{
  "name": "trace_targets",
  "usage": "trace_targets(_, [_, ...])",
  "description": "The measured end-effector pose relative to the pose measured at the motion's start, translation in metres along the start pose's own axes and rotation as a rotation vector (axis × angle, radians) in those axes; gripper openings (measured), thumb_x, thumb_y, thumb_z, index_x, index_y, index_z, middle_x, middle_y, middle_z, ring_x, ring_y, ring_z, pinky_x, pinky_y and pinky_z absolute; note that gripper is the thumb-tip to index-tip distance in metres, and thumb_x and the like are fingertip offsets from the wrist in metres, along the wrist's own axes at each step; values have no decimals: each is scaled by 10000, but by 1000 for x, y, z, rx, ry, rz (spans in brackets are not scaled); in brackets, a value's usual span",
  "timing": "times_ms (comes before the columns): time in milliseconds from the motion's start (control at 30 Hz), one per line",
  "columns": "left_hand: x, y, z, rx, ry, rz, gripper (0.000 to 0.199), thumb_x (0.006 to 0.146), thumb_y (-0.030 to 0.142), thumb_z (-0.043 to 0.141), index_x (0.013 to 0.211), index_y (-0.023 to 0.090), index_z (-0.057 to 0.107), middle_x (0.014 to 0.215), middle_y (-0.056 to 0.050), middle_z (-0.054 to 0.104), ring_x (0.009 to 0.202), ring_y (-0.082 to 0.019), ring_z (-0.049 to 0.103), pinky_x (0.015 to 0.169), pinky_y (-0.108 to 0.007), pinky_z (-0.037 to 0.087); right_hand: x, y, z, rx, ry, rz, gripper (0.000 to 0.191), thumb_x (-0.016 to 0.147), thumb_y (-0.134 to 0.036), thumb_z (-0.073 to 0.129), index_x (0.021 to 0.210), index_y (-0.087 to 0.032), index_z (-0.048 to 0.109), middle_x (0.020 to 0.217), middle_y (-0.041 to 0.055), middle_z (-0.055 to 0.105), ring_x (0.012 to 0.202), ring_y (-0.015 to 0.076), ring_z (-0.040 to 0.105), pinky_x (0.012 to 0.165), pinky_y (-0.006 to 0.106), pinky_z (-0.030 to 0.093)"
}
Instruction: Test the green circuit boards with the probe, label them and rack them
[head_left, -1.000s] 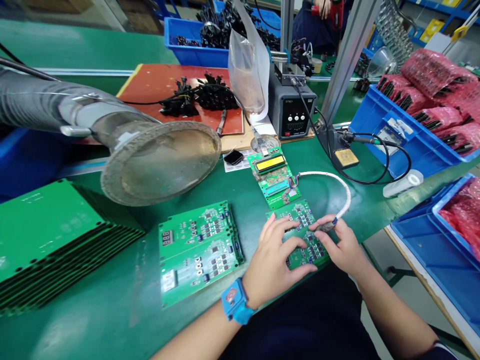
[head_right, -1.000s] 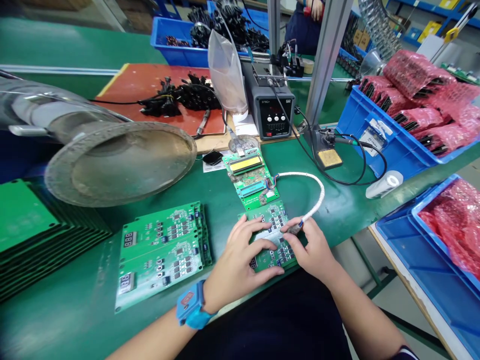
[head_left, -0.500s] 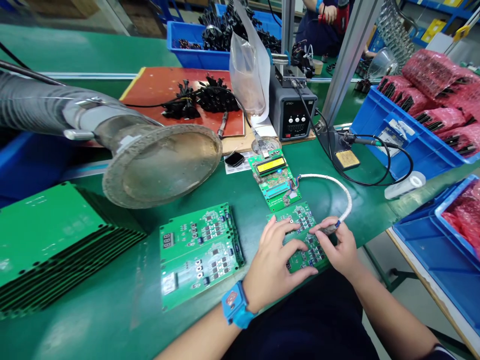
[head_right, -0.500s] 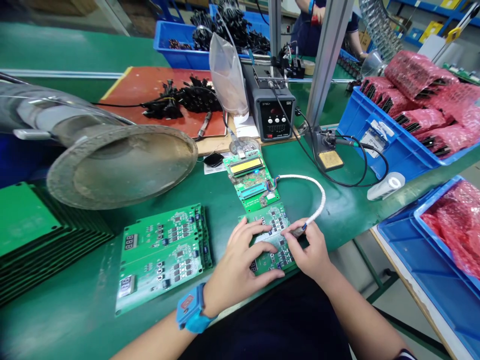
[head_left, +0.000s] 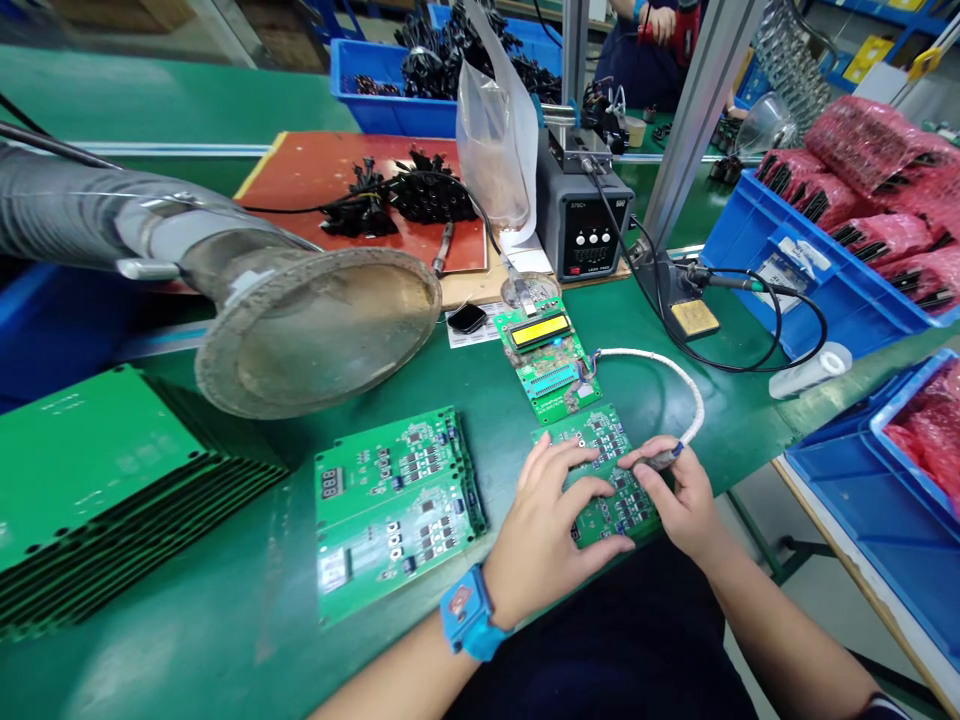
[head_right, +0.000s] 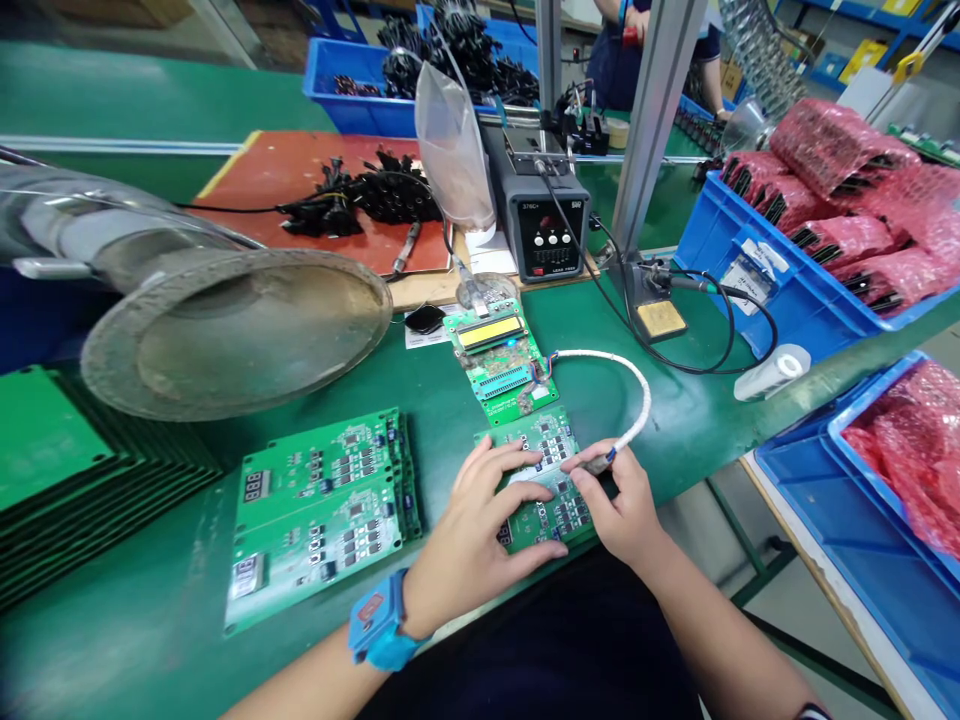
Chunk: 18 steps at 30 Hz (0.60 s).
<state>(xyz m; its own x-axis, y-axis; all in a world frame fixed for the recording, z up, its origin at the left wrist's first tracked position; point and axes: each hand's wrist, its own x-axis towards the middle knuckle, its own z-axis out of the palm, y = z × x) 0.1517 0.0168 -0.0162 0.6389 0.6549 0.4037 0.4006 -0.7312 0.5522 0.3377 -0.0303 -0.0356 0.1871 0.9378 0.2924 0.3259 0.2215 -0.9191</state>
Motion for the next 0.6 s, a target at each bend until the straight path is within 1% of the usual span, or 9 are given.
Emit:
trace_targets(133, [0, 0, 0, 21, -23, -7, 495, 683, 440, 793, 1068, 187, 610, 1183, -140, 582, 1172, -351, 533, 1066, -683, 289, 0, 1, 0, 5, -6, 9, 104, 911, -197, 555, 998, -252, 536, 925, 30, 697, 884, 190, 644, 822, 354, 484])
trace_targets(200, [0, 1, -1, 58, -47, -22, 639, 678, 476, 788, 1186, 166, 557, 1242, -173, 555, 1236, -370, 488, 1074, -668, 290, 0, 1, 0, 8, -7, 14, 104, 911, -198, 554, 999, -250, 536, 926, 33, 694, 881, 191, 647, 810, 353, 490])
trace_targets(233, [0, 2, -1, 87, -63, -27, 743, 672, 507, 782, 1261, 147, 508, 1298, -200, 520, 1288, -387, 437, 1076, -661, 291, 0, 1, 0, 8, -7, 13, 104, 910, -197, 554, 998, -249, 536, 926, 34, 694, 882, 192, 648, 809, 353, 492])
trace_targets(300, [1, 3, -2, 154, -104, -30, 936, 660, 576, 761, 1378, 100, 394, 1424, -260, 399, 1383, -427, 287, 1076, -652, 292, 1, 0, 0, 5, -5, 7, 104, 909, -193, 554, 996, -249, 537, 927, 33, 697, 885, 192, 648, 816, 353, 491])
trace_targets(367, [2, 6, -4, 218, -163, -36, 1038, 642, 615, 751, 1425, 77, 334, 1501, -296, 269, 1417, -455, 168, 1071, -649, 292, 1, 0, 0, -4, -4, -3, 106, 907, -189, 556, 992, -250, 538, 926, 30, 700, 885, 189, 646, 823, 353, 488])
trace_targets(467, [9, 10, -8, 276, -274, -80, 1101, 568, 607, 803, 1440, 114, 346, 1530, -315, 182, 1413, -481, 124, 1051, -638, 314, 2, -2, 0, -14, -2, -10, 109, 904, -184, 558, 989, -248, 538, 928, 28, 697, 879, 185, 642, 822, 348, 486])
trace_targets(533, [16, 12, -12, 294, -346, -118, 1138, 515, 605, 830, 1446, 156, 356, 1531, -323, 158, 1407, -490, 121, 1038, -634, 323, 2, -2, 0, -24, 0, -8, 110, 903, -185, 561, 991, -248, 540, 933, 28, 692, 881, 184, 641, 825, 348, 484])
trace_targets(600, [23, 13, -15, 308, -397, -153, 1166, 490, 635, 824, 1453, 176, 353, 1528, -331, 149, 1403, -495, 111, 1036, -636, 315, 2, -2, 0, -29, 1, -6, 113, 903, -187, 563, 994, -250, 540, 935, 27, 689, 887, 186, 640, 829, 350, 483])
